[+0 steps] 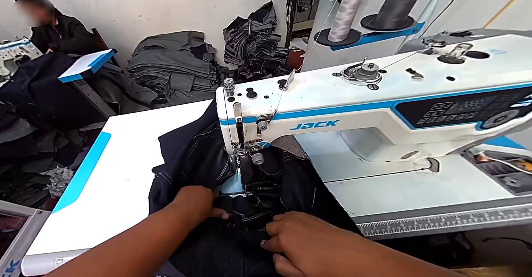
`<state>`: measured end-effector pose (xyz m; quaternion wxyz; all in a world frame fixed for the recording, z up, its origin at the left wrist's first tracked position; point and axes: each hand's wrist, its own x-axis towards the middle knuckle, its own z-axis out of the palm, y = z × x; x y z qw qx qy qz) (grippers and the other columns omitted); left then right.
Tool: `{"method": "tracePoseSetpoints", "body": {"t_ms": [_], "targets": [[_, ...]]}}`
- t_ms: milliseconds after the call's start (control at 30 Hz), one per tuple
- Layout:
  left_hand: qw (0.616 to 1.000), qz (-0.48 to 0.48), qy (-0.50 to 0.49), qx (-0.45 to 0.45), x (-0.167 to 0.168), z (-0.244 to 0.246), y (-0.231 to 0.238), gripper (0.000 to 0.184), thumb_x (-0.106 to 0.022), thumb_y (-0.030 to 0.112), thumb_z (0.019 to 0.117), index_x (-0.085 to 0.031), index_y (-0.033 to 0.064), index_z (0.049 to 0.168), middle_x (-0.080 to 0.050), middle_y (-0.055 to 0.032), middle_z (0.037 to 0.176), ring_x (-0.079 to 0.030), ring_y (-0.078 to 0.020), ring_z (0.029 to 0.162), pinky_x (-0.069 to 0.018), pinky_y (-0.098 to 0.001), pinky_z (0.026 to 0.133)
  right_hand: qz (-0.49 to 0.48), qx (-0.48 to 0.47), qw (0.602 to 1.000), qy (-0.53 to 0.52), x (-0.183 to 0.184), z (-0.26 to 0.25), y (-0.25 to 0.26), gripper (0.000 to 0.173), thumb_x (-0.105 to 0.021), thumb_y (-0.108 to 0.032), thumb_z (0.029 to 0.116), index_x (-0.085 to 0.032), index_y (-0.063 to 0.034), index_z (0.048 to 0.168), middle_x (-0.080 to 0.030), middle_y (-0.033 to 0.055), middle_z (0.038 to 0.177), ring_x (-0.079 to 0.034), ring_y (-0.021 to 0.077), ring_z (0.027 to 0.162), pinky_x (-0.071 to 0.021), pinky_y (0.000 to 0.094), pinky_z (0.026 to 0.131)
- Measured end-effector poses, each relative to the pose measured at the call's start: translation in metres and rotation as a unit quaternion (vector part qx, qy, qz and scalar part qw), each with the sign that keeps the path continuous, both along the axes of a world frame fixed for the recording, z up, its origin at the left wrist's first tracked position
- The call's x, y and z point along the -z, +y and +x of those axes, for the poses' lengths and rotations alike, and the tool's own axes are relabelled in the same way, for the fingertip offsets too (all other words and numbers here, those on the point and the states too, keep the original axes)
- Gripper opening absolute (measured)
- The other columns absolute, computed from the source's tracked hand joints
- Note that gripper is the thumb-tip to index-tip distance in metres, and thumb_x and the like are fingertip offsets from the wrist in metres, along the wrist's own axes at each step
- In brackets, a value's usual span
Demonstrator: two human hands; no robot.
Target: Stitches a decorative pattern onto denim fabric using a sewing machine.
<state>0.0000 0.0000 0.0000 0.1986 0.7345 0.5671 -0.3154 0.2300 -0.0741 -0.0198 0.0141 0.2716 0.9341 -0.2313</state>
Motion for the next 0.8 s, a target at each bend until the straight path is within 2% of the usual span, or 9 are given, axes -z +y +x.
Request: {"method": "tracePoseSetpoints", "body": {"t_ms": [100, 233, 333, 400, 500, 600, 700, 733, 800], "targets": [[0.999, -0.019, -0.038, -0.001, -0.002, 0.034, 0.013, 0.066, -0.057, 0.058, 0.1, -0.067, -0.0027, 0.123, -0.066, -0.0258, 0.124, -0.062, -0.0431, 0.121, -0.046, -0.0655, 0.101, -0.094, 0.116, 0.984, -0.094, -0.032, -0.026, 0.034, 0.038, -0.042, -0.02, 0.1077, -0.069, 0.0048, 0.12, -0.065, 0.0246, 0.122, -0.061, 0.0409, 0.12, -0.046, 0.0574, 0.101], [0.986, -0.086, -0.142, 0.026, 0.018, 0.048, 0.026, 0.057, -0.074, 0.038, 0.0951, -0.062, -0.0029, 0.132, -0.064, -0.0258, 0.127, -0.059, -0.04, 0.124, -0.0423, -0.0618, 0.107, -0.132, 0.148, 0.974, -0.111, -0.014, -0.039, 0.081, 0.033, -0.06, -0.007, 0.0994, -0.06, 0.0022, 0.131, -0.056, 0.0197, 0.14, -0.053, 0.0351, 0.132, -0.0421, 0.0528, 0.109], [0.951, -0.115, -0.286, 0.001, 0.026, 0.021, 0.03, 0.033, -0.071, 0.025, 0.0982, -0.067, -0.0064, 0.105, -0.065, -0.0172, 0.096, -0.059, -0.0237, 0.089, -0.0474, -0.0457, 0.084, -0.155, 0.15, 0.948, -0.233, -0.007, -0.029, 0.089, 0.059, -0.068, -0.007, 0.0945, -0.047, -0.0005, 0.149, -0.031, 0.0161, 0.166, -0.022, 0.0378, 0.156, -0.0262, 0.0635, 0.118], [0.904, -0.103, -0.41, -0.067, 0.043, 0.006, 0.03, 0.017, -0.068, 0.014, 0.0984, -0.068, -0.0019, 0.094, -0.063, -0.0055, 0.083, -0.056, -0.0092, 0.076, -0.048, -0.0318, 0.075, -0.087, 0.233, 0.934, -0.258, 0.002, -0.012, 0.104, 0.062, -0.068, -0.005, 0.0918, -0.048, -0.0015, 0.15, -0.035, 0.0182, 0.164, -0.026, 0.0415, 0.154, -0.0314, 0.0679, 0.114], [0.883, -0.003, -0.444, -0.151, 0.054, 0.011, 0.037, 0.018, -0.075, 0.012, 0.0943, -0.066, -0.0017, 0.086, -0.063, -0.0074, 0.078, -0.057, -0.0123, 0.073, -0.0484, -0.033, 0.072, -0.012, 0.312, 0.889, -0.335, -0.009, -0.015, 0.132, 0.057, -0.061, -0.007, 0.097, -0.047, -0.007, 0.152, -0.046, 0.0188, 0.157, -0.044, 0.0416, 0.143, -0.0413, 0.0642, 0.107], [0.925, 0.077, -0.351, -0.125, 0.045, 0.027, 0.036, 0.021, -0.075, 0.014, 0.0942, -0.064, -0.0046, 0.094, -0.064, -0.0183, 0.09, -0.062, -0.0294, 0.087, -0.0511, -0.0476, 0.082, 0.119, 0.334, 0.9, -0.254, 0.001, -0.038, 0.103, 0.029, -0.056, 0.0, 0.0988, -0.064, 0.0098, 0.125, -0.062, 0.0315, 0.127, -0.057, 0.0494, 0.124, -0.041, 0.0652, 0.106], [0.942, 0.1, -0.31, -0.087, 0.043, 0.028, 0.042, 0.02, -0.073, 0.014, 0.0956, -0.066, -0.0047, 0.101, -0.067, -0.0216, 0.097, -0.066, -0.0354, 0.096, -0.0516, -0.0526, 0.089, 0.259, 0.227, 0.939, 0.002, 0.044, -0.037, 0.075, 0.008, -0.066, 0.002, 0.0902, -0.072, 0.0058, 0.094, -0.071, 0.0228, 0.101, -0.068, 0.0417, 0.108, -0.0501, 0.0579, 0.103], [0.938, 0.1, -0.321, -0.082, 0.045, 0.026, 0.045, 0.021, -0.075, 0.012, 0.0942, -0.065, -0.0056, 0.099, -0.067, -0.0219, 0.095, -0.065, -0.0352, 0.094, -0.0521, -0.0526, 0.087, 0.225, 0.201, 0.951, 0.067, 0.062, -0.033, 0.072, 0.012, -0.063, -0.004, 0.0953, -0.072, 0.0021, 0.099, -0.072, 0.0188, 0.107, -0.067, 0.0377, 0.115, -0.0499, 0.054, 0.106], [0.934, 0.095, -0.335, -0.078, 0.048, 0.023, 0.052, 0.024, -0.079, 0.013, 0.0909, -0.064, -0.0057, 0.095, -0.066, -0.0206, 0.091, -0.064, -0.033, 0.089, -0.0523, -0.0504, 0.082, 0.073, 0.198, 0.974, 0.083, 0.076, -0.021, 0.065, 0.037, -0.05, -0.022, 0.1068, -0.062, -0.0066, 0.138, -0.058, 0.0118, 0.148, -0.045, 0.0301, 0.147, -0.0332, 0.0476, 0.123]]}}
